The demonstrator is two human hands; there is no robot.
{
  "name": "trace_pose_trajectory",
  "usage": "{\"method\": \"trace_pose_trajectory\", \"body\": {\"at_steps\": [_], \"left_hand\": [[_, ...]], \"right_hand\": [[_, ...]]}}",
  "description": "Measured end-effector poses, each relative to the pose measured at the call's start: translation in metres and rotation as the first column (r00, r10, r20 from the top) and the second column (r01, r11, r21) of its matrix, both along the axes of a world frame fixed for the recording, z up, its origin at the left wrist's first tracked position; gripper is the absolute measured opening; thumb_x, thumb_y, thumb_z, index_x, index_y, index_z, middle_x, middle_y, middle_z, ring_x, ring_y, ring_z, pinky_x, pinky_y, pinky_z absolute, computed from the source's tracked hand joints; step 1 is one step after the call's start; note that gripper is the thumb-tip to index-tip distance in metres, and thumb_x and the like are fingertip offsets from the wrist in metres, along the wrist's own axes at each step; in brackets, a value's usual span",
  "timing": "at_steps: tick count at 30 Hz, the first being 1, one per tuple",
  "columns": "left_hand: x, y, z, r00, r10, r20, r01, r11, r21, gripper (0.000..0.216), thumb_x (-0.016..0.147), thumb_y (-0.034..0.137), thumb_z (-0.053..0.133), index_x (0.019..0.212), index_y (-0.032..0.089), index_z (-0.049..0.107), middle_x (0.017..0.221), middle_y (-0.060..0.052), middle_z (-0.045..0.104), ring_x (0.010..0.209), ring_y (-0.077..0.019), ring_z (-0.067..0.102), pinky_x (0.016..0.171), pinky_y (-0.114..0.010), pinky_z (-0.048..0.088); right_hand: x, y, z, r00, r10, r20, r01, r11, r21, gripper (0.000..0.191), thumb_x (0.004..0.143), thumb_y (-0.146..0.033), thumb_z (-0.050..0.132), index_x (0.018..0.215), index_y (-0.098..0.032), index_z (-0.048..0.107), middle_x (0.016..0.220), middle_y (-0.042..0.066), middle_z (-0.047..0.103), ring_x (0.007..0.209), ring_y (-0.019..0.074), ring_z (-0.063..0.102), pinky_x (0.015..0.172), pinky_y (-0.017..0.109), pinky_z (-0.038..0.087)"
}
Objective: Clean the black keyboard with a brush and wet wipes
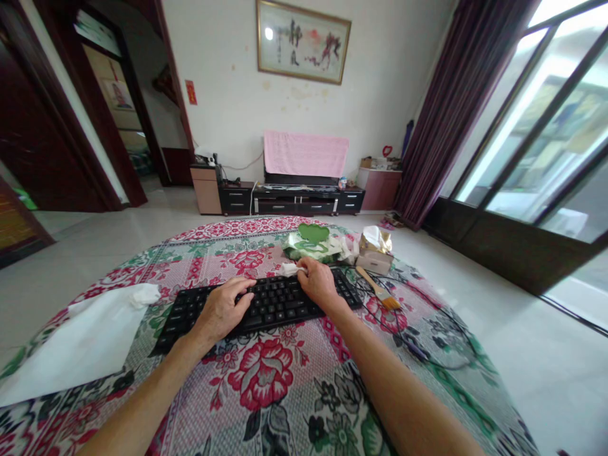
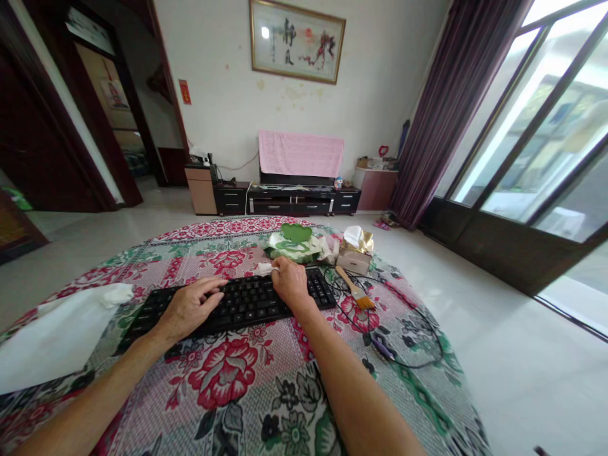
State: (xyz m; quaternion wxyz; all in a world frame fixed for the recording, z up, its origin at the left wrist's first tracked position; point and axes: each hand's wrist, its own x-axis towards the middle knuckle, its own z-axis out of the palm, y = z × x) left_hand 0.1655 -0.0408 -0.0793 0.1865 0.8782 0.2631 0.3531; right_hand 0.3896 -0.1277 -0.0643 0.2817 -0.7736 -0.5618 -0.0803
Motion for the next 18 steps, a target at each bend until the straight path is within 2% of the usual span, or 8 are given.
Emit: {"method": "trace_pose_trajectory", "body": {"at_steps": [4,9,13,18], "left_hand": [[0.001,0.000,0.000,1.000,-0.012,0.016,0.012,1.000,0.027,0.029,0.082,0.029,0.050,0.101,0.017,0.068,0.105,-0.007,0.069,0.081,-0.0168,0.066,0.082,-0.030,0.052],[0.001,0.000,-0.001,1.000,-0.019,0.008,0.018,0.997,0.073,0.028,0.083,0.027,0.050,0.099,0.017,0.069,0.103,-0.007,0.070,0.088,-0.0187,0.066,0.084,-0.030,0.052],[0.001,0.002,-0.004,1.000,-0.023,-0.007,0.023,0.994,0.105,0.027,0.083,0.028,0.049,0.096,0.018,0.070,0.102,-0.007,0.071,0.095,-0.0202,0.066,0.089,-0.031,0.050],[0.001,0.005,-0.008,0.999,-0.024,-0.022,0.027,0.992,0.124,0.028,0.084,0.031,0.048,0.095,0.019,0.071,0.102,-0.006,0.071,0.096,-0.0212,0.066,0.090,-0.032,0.050]], "right_hand": [[0.028,0.010,0.001,0.992,-0.114,0.057,0.118,0.990,-0.074,0.024,0.082,-0.024,0.048,0.093,-0.021,0.069,0.100,0.008,0.065,0.094,0.0201,0.060,0.082,0.028,0.041],[0.048,0.020,0.000,0.960,-0.266,0.082,0.277,0.944,-0.182,0.027,0.082,-0.025,0.047,0.094,-0.023,0.071,0.103,0.010,0.065,0.099,0.0232,0.059,0.082,0.033,0.041],[0.051,0.022,-0.001,0.950,-0.307,0.058,0.312,0.917,-0.248,0.029,0.080,-0.024,0.047,0.095,-0.023,0.072,0.104,0.009,0.068,0.098,0.0233,0.061,0.083,0.035,0.040],[0.047,0.011,-0.001,0.955,-0.290,0.061,0.295,0.918,-0.264,0.029,0.080,-0.028,0.047,0.095,-0.022,0.072,0.106,0.011,0.068,0.100,0.0264,0.060,0.084,0.038,0.040]]}}
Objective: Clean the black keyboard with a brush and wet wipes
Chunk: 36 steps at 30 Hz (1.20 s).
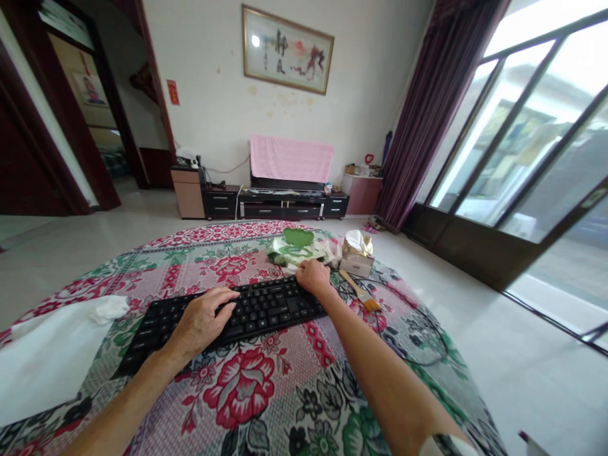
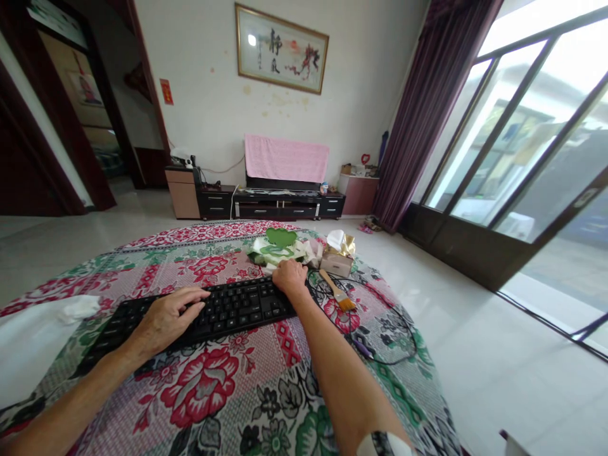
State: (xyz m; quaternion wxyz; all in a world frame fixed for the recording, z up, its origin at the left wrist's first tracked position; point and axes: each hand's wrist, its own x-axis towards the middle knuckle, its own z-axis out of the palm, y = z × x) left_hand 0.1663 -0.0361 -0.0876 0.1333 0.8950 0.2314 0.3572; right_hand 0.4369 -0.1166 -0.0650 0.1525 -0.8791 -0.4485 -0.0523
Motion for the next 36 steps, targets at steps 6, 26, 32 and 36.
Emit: {"method": "trace_pose_trajectory", "body": {"at_steps": [6,26,32,36], "left_hand": [[0.002,0.002,0.001,0.999,0.002,-0.035,-0.001,1.000,0.027,0.031,0.084,0.033,0.046,0.095,0.019,0.071,0.102,-0.007,0.071,0.096,-0.0216,0.066,0.090,-0.031,0.050],[0.026,0.014,-0.003,0.964,0.096,-0.249,-0.086,0.995,0.048,0.039,0.086,0.039,0.042,0.102,0.018,0.070,0.107,-0.009,0.069,0.098,-0.0246,0.063,0.093,-0.037,0.046],[0.026,0.012,-0.002,0.974,0.081,-0.213,-0.069,0.996,0.060,0.036,0.086,0.038,0.043,0.099,0.018,0.071,0.104,-0.010,0.070,0.096,-0.0251,0.063,0.092,-0.038,0.047],[0.026,0.011,-0.001,0.978,0.071,-0.197,-0.064,0.997,0.042,0.035,0.085,0.038,0.044,0.096,0.019,0.071,0.103,-0.010,0.070,0.096,-0.0257,0.064,0.091,-0.039,0.047]], "right_hand": [[-0.007,-0.021,0.001,0.999,0.052,0.013,-0.053,0.997,0.057,0.034,0.089,-0.033,0.039,0.099,-0.022,0.069,0.105,0.010,0.067,0.099,0.0256,0.060,0.083,0.038,0.039],[0.051,-0.037,0.018,0.954,-0.300,0.019,0.258,0.851,0.458,0.034,0.077,-0.023,0.052,0.107,-0.019,0.067,0.144,0.013,0.039,0.132,0.0337,0.030,0.104,0.051,0.024],[0.089,-0.044,0.030,0.942,-0.333,-0.027,0.324,0.890,0.320,0.040,0.079,-0.023,0.047,0.115,-0.014,0.062,0.135,0.017,0.049,0.128,0.0338,0.037,0.103,0.053,0.025],[0.106,-0.049,0.038,0.954,-0.257,-0.155,0.300,0.834,0.463,0.042,0.085,-0.028,0.039,0.118,-0.012,0.060,0.117,0.016,0.061,0.111,0.0251,0.051,0.096,0.038,0.037]]}}
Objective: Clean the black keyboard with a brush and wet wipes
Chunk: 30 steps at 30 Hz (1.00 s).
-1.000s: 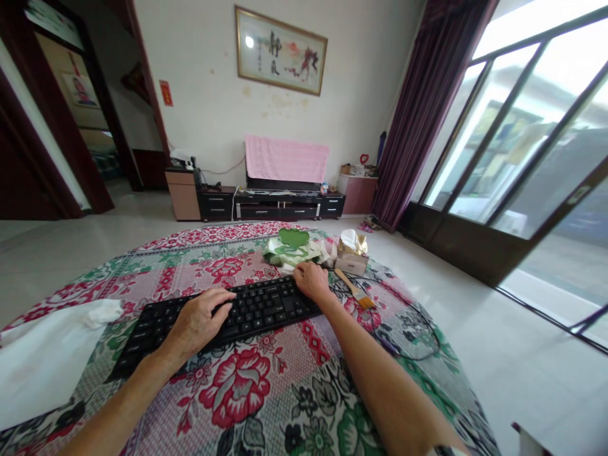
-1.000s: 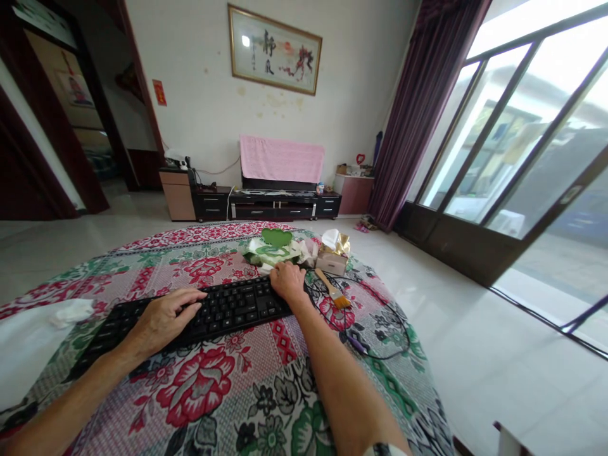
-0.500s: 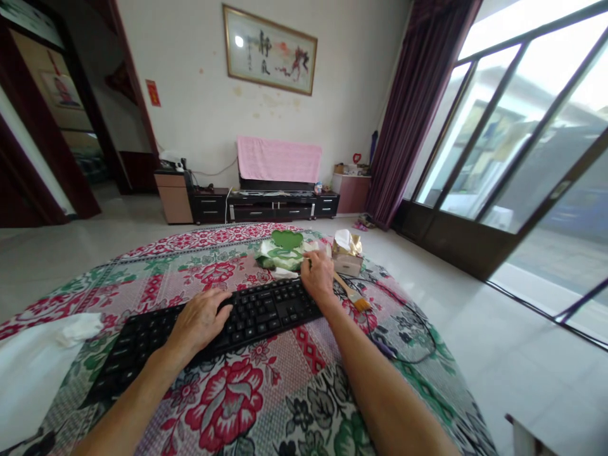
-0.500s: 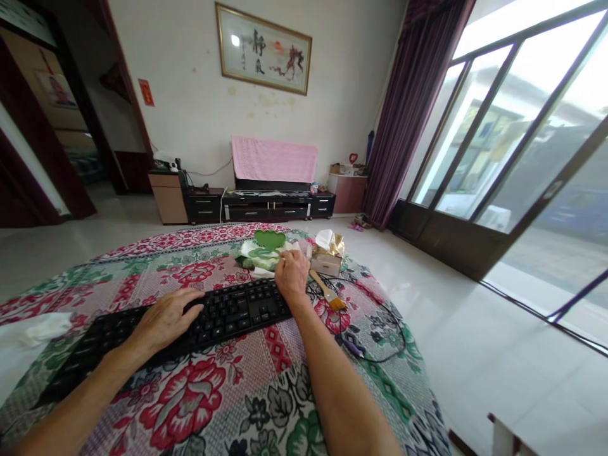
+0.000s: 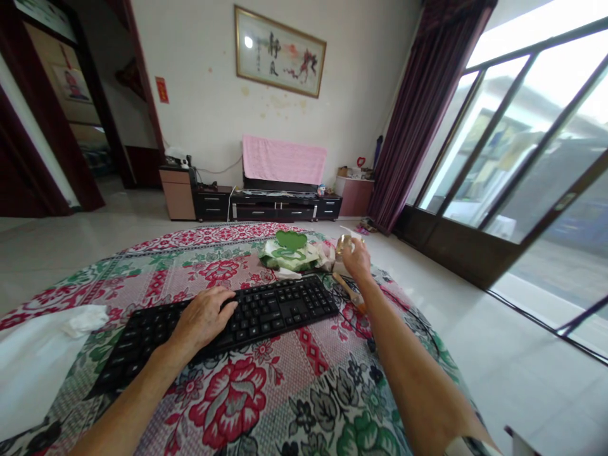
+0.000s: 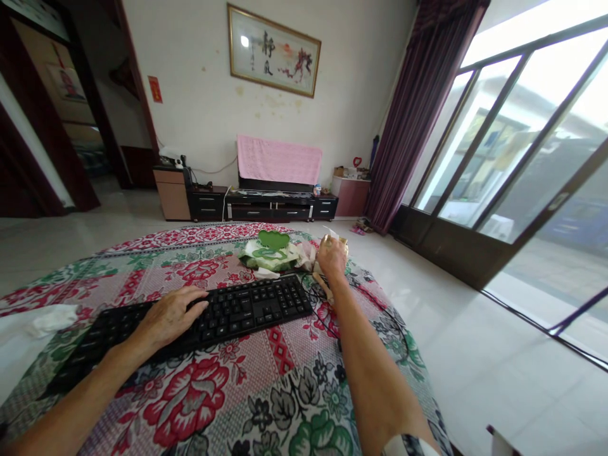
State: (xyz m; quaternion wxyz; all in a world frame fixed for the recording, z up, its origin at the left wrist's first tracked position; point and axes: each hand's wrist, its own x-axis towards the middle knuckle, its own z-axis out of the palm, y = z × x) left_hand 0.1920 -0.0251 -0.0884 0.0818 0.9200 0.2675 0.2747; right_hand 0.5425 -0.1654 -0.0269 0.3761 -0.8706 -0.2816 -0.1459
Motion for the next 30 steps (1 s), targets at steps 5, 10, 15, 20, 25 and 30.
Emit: {"method": "trace_pose_trajectory", "body": {"at_steps": [5,10,15,20,25,30], "left_hand": [[0.001,-0.001,0.002,1.000,0.005,-0.012,-0.005,1.000,-0.001,0.034,0.085,0.037,0.044,0.096,0.019,0.071,0.103,-0.010,0.070,0.095,-0.0254,0.064,0.091,-0.038,0.047],[0.000,0.000,0.002,0.999,0.011,-0.047,-0.011,1.000,-0.004,0.038,0.086,0.036,0.043,0.102,0.015,0.070,0.107,-0.012,0.069,0.099,-0.0274,0.063,0.093,-0.041,0.046],[0.001,0.000,0.002,1.000,0.010,0.011,-0.009,0.999,-0.031,0.037,0.087,0.036,0.042,0.107,0.018,0.068,0.109,-0.010,0.069,0.101,-0.0249,0.063,0.094,-0.039,0.047],[0.006,-0.004,0.011,0.985,0.017,0.174,-0.012,0.999,-0.029,0.040,0.085,0.037,0.047,0.117,0.019,0.061,0.120,-0.010,0.064,0.113,-0.0254,0.058,0.101,-0.040,0.043],[0.008,-0.016,0.029,0.945,-0.045,0.324,0.072,0.995,-0.070,0.070,0.077,0.045,0.061,0.140,0.022,0.038,0.145,-0.010,0.043,0.129,-0.0279,0.045,0.106,-0.044,0.038],[0.005,-0.020,0.035,0.918,-0.088,0.386,0.275,0.843,-0.462,0.038,0.077,0.046,0.059,0.104,0.020,0.068,0.105,-0.006,0.070,0.089,-0.0217,0.066,0.081,-0.033,0.052]], "right_hand": [[0.010,-0.008,0.001,0.955,0.226,-0.190,-0.097,0.847,0.523,0.050,0.076,-0.035,0.048,0.120,-0.014,0.058,0.094,0.005,0.064,0.080,0.0167,0.058,0.072,0.028,0.045],[-0.002,-0.006,0.006,0.824,0.517,-0.231,-0.017,0.431,0.902,0.056,0.060,-0.034,0.064,0.112,-0.013,0.060,0.075,-0.002,0.061,0.055,0.0070,0.050,0.054,0.021,0.040],[-0.033,0.003,0.010,0.769,0.611,-0.186,-0.046,0.344,0.938,0.055,0.059,-0.030,0.068,0.112,-0.016,0.062,0.089,0.002,0.067,0.066,0.0091,0.057,0.059,0.022,0.045],[-0.084,0.016,0.006,0.720,0.669,-0.185,-0.224,0.476,0.851,0.052,0.064,-0.031,0.068,0.114,-0.018,0.064,0.082,0.000,0.066,0.062,0.0088,0.054,0.058,0.022,0.045],[-0.157,0.028,-0.005,0.320,0.876,-0.359,-0.384,0.467,0.796,0.046,0.065,-0.030,0.068,0.109,-0.020,0.065,0.083,0.001,0.069,0.063,0.0109,0.057,0.059,0.025,0.047],[-0.189,0.030,-0.011,0.174,0.889,-0.423,-0.390,0.457,0.799,0.045,0.065,-0.028,0.067,0.110,-0.020,0.065,0.083,0.000,0.068,0.061,0.0095,0.055,0.058,0.023,0.045]]}}
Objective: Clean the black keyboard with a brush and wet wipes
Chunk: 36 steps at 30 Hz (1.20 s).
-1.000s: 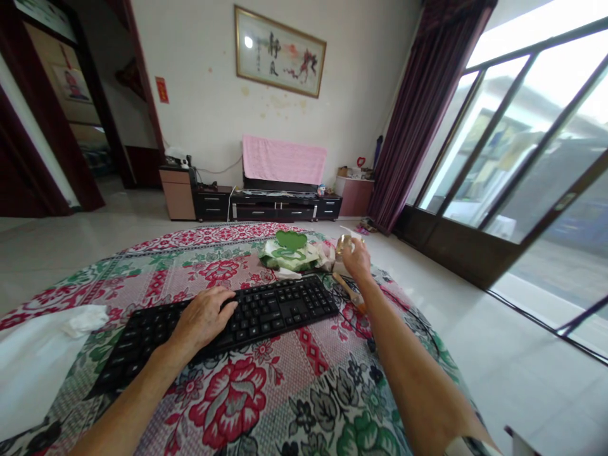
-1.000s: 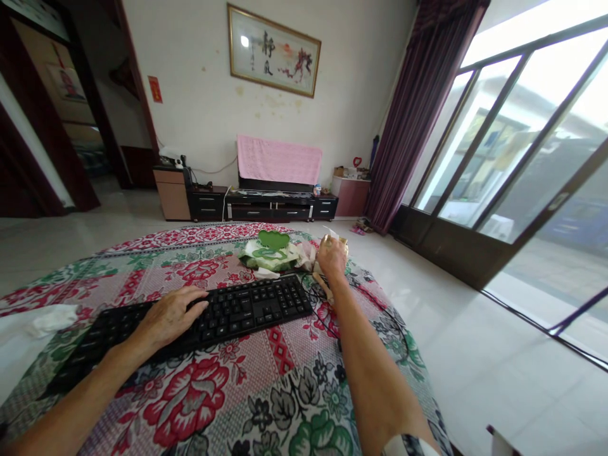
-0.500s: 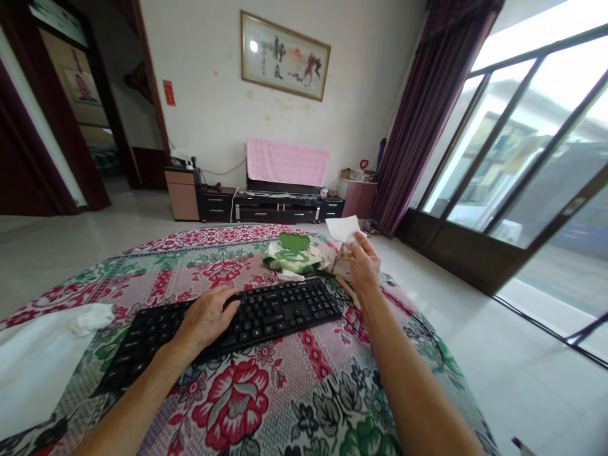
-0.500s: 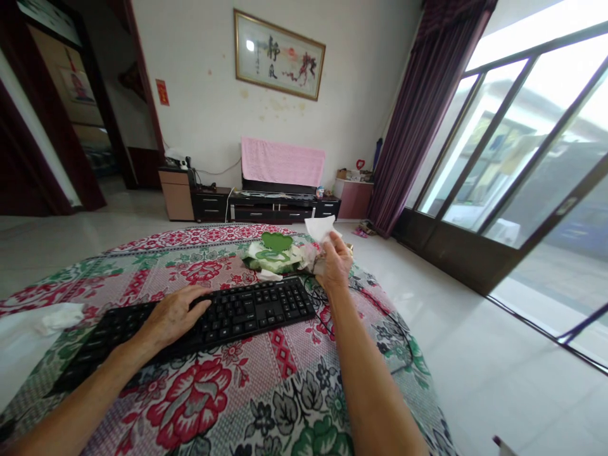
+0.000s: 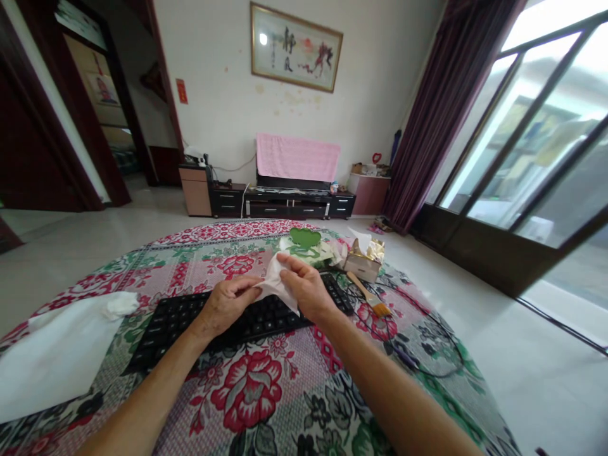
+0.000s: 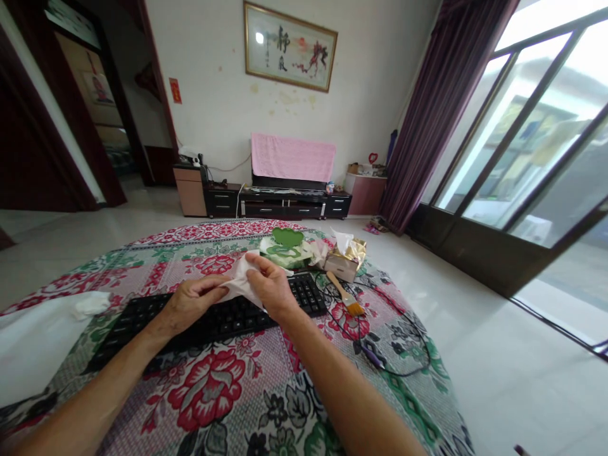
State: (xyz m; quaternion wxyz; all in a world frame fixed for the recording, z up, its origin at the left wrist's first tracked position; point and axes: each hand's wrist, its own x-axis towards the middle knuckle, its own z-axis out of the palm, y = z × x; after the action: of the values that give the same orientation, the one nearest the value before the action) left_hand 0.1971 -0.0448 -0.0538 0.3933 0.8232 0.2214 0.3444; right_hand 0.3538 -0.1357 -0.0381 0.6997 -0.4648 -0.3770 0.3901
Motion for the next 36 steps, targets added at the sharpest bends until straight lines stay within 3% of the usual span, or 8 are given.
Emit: {"method": "trace_pose_trajectory", "body": {"at_steps": [5,11,16,20,23,26,30,36], "left_hand": [[-0.002,-0.002,0.009,0.993,0.048,0.106,-0.006,0.931,-0.364,0.033,0.070,0.045,0.065,0.083,0.016,0.070,0.064,0.001,0.063,0.054,-0.0120,0.053,0.050,-0.022,0.041],[0.004,-0.007,0.018,0.953,0.239,0.184,-0.112,0.847,-0.519,0.036,0.060,0.045,0.068,0.081,0.016,0.064,0.061,0.002,0.060,0.051,-0.0118,0.053,0.044,-0.021,0.039],[0.015,-0.014,0.003,0.931,0.274,0.240,-0.083,0.803,-0.591,0.032,0.058,0.039,0.069,0.079,0.017,0.063,0.068,0.002,0.065,0.057,-0.0133,0.059,0.053,-0.024,0.048],[0.020,-0.018,-0.007,0.979,0.128,0.161,-0.054,0.915,-0.399,0.033,0.068,0.041,0.063,0.090,0.016,0.071,0.087,-0.004,0.073,0.078,-0.0195,0.066,0.072,-0.031,0.053],[0.015,-0.013,-0.008,0.995,0.088,0.042,-0.084,0.993,-0.087,0.036,0.076,0.039,0.057,0.104,0.020,0.070,0.108,-0.005,0.071,0.100,-0.0229,0.064,0.090,-0.035,0.050],[0.006,-0.001,-0.011,0.969,0.235,-0.072,-0.208,0.941,0.265,0.038,0.079,0.034,0.053,0.112,0.018,0.066,0.116,-0.008,0.067,0.108,-0.0248,0.060,0.099,-0.039,0.044],[-0.004,0.014,-0.022,0.930,0.308,-0.203,-0.171,0.848,0.502,0.033,0.084,0.028,0.045,0.103,0.017,0.069,0.110,-0.010,0.068,0.107,-0.0253,0.060,0.099,-0.039,0.043],[-0.007,0.017,-0.029,0.874,0.308,-0.376,-0.047,0.823,0.567,0.034,0.089,0.027,0.038,0.101,0.018,0.068,0.106,-0.009,0.068,0.102,-0.0235,0.062,0.096,-0.037,0.045]], "right_hand": [[0.006,-0.002,-0.004,0.987,-0.067,0.143,0.080,0.993,-0.085,0.035,0.068,-0.036,0.068,0.098,-0.017,0.070,0.073,0.000,0.064,0.056,0.0096,0.049,0.051,0.021,0.040],[-0.008,-0.011,-0.005,0.886,0.235,0.400,-0.218,0.972,-0.088,0.040,0.082,-0.049,0.056,0.103,-0.017,0.069,0.074,0.001,0.062,0.061,0.0104,0.049,0.052,0.021,0.037],[-0.032,-0.005,-0.024,0.772,-0.061,0.633,0.055,0.998,0.029,0.028,0.087,-0.035,0.048,0.097,-0.020,0.068,0.083,0.001,0.062,0.077,0.0146,0.053,0.070,0.025,0.041],[-0.028,-0.001,-0.031,0.749,-0.132,0.650,0.182,0.983,-0.010,0.031,0.089,-0.029,0.039,0.095,-0.019,0.068,0.079,0.001,0.062,0.073,0.0147,0.054,0.067,0.024,0.040],[-0.003,-0.003,-0.021,0.554,-0.158,0.817,0.255,0.967,0.014,0.031,0.089,-0.025,0.040,0.088,-0.020,0.070,0.078,0.002,0.062,0.076,0.0157,0.054,0.071,0.024,0.040],[0.035,-0.011,-0.008,0.271,-0.194,0.943,0.400,0.914,0.073,0.032,0.084,-0.017,0.042,0.099,-0.020,0.070,0.093,0.006,0.062,0.087,0.0183,0.054,0.079,0.026,0.040],[0.074,-0.017,-0.005,0.180,-0.155,0.971,0.527,0.849,0.038,0.034,0.080,-0.010,0.043,0.102,-0.018,0.068,0.097,0.007,0.062,0.089,0.0194,0.055,0.085,0.029,0.040],[0.056,-0.007,-0.026,0.095,-0.051,0.994,0.165,0.986,0.035,0.027,0.083,-0.009,0.043,0.096,-0.015,0.067,0.098,0.009,0.061,0.093,0.0179,0.054,0.086,0.027,0.041]]}}
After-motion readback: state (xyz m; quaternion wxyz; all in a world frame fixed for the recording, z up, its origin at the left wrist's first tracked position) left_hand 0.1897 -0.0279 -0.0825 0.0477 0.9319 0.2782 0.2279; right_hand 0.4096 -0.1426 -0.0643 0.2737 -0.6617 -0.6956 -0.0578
